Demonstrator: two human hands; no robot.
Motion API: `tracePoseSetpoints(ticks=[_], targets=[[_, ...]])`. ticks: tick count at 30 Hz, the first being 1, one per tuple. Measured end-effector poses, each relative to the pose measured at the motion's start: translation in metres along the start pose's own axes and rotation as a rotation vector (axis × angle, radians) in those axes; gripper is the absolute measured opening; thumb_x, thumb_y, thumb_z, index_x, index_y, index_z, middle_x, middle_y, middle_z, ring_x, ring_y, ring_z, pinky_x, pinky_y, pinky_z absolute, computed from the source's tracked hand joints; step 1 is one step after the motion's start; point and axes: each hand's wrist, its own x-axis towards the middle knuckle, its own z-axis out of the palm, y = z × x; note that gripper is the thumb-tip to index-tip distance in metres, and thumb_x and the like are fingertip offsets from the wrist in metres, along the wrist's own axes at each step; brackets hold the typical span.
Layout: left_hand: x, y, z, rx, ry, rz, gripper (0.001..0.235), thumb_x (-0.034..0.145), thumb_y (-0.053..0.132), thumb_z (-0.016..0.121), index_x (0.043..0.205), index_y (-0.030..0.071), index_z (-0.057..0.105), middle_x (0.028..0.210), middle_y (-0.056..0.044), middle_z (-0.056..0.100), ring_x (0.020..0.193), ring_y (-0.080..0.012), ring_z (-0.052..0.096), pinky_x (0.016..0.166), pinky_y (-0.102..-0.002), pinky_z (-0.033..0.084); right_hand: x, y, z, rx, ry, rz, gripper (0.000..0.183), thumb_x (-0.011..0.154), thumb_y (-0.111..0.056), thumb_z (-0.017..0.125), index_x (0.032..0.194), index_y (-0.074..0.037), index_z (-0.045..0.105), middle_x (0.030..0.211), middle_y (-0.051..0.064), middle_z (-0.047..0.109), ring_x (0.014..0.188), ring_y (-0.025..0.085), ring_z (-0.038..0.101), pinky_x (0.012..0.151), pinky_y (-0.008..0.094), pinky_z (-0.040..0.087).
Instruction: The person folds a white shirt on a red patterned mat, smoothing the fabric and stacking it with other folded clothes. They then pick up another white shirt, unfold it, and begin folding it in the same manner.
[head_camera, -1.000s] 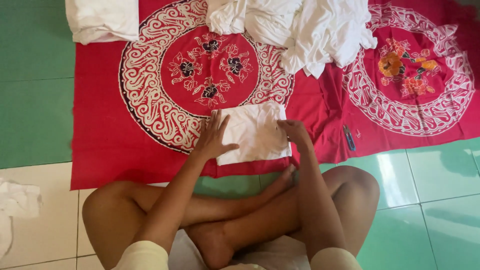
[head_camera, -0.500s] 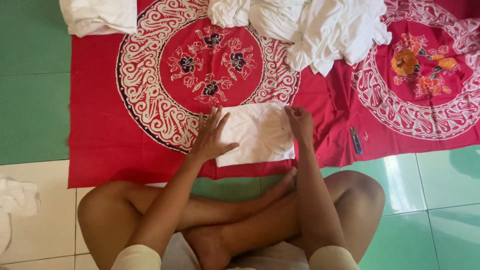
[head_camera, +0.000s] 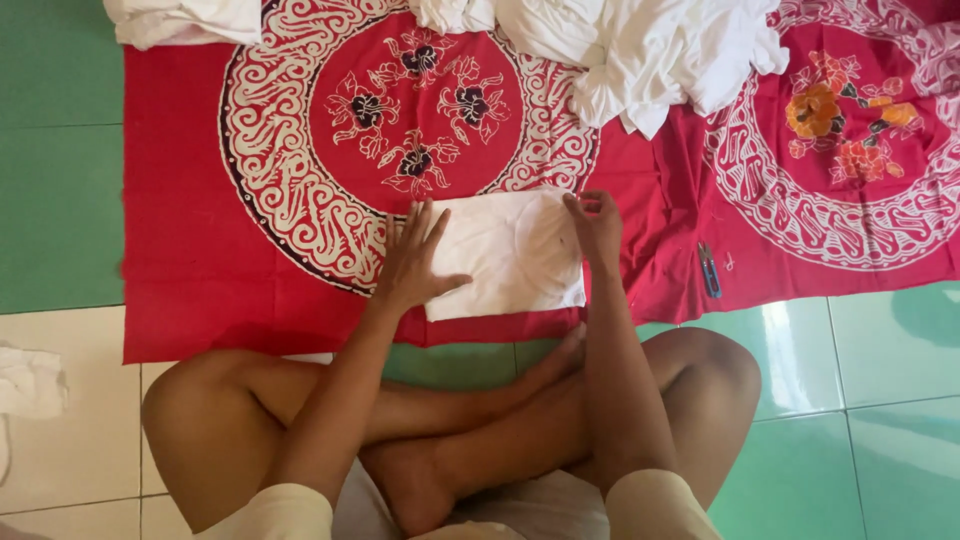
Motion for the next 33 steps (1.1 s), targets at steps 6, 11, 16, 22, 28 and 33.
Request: tracePoseSetpoints(ticks=[6, 11, 16, 22, 28, 33], targets=[[-0.008, 0.005, -0.006, -0.074, -0.057, -0.016, 0.122, 0.066, 0.091, 0.066, 0.16, 0.019, 0.038, 0.168, -0.02, 0.028, 0.156, -0.0424, 0.022, 0.121, -0.071, 0.01, -0.037, -0.056, -0.072, -0.301, -0.529, 0.129, 0.07, 0.078, -0.047, 0.087, 0.123, 0.003, 0.067, 0.102, 0.023, 0.076, 0.082, 0.03, 0.074, 0.073, 0.041, 0.056], [-0.016, 0.008, -0.015, -0.026, -0.09, -0.02, 0.127, 0.063, 0.09, 0.067, 0.163, 0.019, 0.031, 0.169, -0.019, 0.023, 0.157, -0.0416, 0.019, 0.12, -0.074, 0.011, -0.05, -0.044, -0.074, -0.385, -0.705, 0.196, 0.069, 0.067, -0.028, 0.095, 0.122, 0.001, 0.067, 0.104, 0.02, 0.075, 0.081, 0.029, 0.073, 0.068, 0.037, 0.055], [-0.019, 0.007, -0.016, 0.005, -0.087, -0.017, 0.132, 0.06, 0.095, 0.063, 0.163, 0.02, 0.03, 0.169, -0.019, 0.023, 0.157, -0.0413, 0.019, 0.119, -0.076, 0.006, -0.048, -0.017, -0.072, -0.351, -0.643, 0.215, 0.046, 0.069, -0.012, 0.092, 0.107, 0.002, 0.071, 0.083, 0.022, 0.075, 0.064, 0.03, 0.071, 0.061, 0.038, 0.056], [-0.022, 0.003, -0.016, 0.041, -0.109, -0.031, 0.135, 0.056, 0.095, 0.065, 0.164, 0.023, 0.029, 0.171, -0.017, 0.021, 0.156, -0.0426, 0.02, 0.118, -0.077, 0.007, -0.053, -0.005, -0.064, -0.62, -0.599, 0.189, 0.041, 0.06, -0.02, 0.094, 0.098, -0.016, 0.079, 0.085, 0.015, 0.078, 0.079, 0.03, 0.077, 0.069, 0.039, 0.06], [-0.024, 0.0, -0.009, 0.041, -0.059, -0.004, 0.122, 0.066, 0.09, 0.065, 0.162, 0.022, 0.033, 0.169, -0.017, 0.024, 0.155, -0.0386, 0.028, 0.122, -0.071, 0.01, -0.042, -0.01, -0.067, -0.154, -0.552, 0.16, 0.075, 0.08, -0.049, 0.088, 0.128, 0.002, 0.063, 0.105, 0.022, 0.074, 0.084, 0.027, 0.07, 0.065, 0.035, 0.057], [-0.024, -0.006, 0.004, 0.058, 0.082, 0.039, 0.105, 0.074, 0.08, 0.064, 0.158, 0.02, 0.043, 0.166, -0.017, 0.033, 0.153, -0.0349, 0.034, 0.12, -0.07, 0.019, -0.025, 0.0, -0.045, -0.19, -0.385, 0.006, 0.061, 0.082, -0.049, 0.087, 0.121, -0.005, 0.073, 0.102, 0.015, 0.077, 0.076, 0.022, 0.074, 0.069, 0.037, 0.059]])
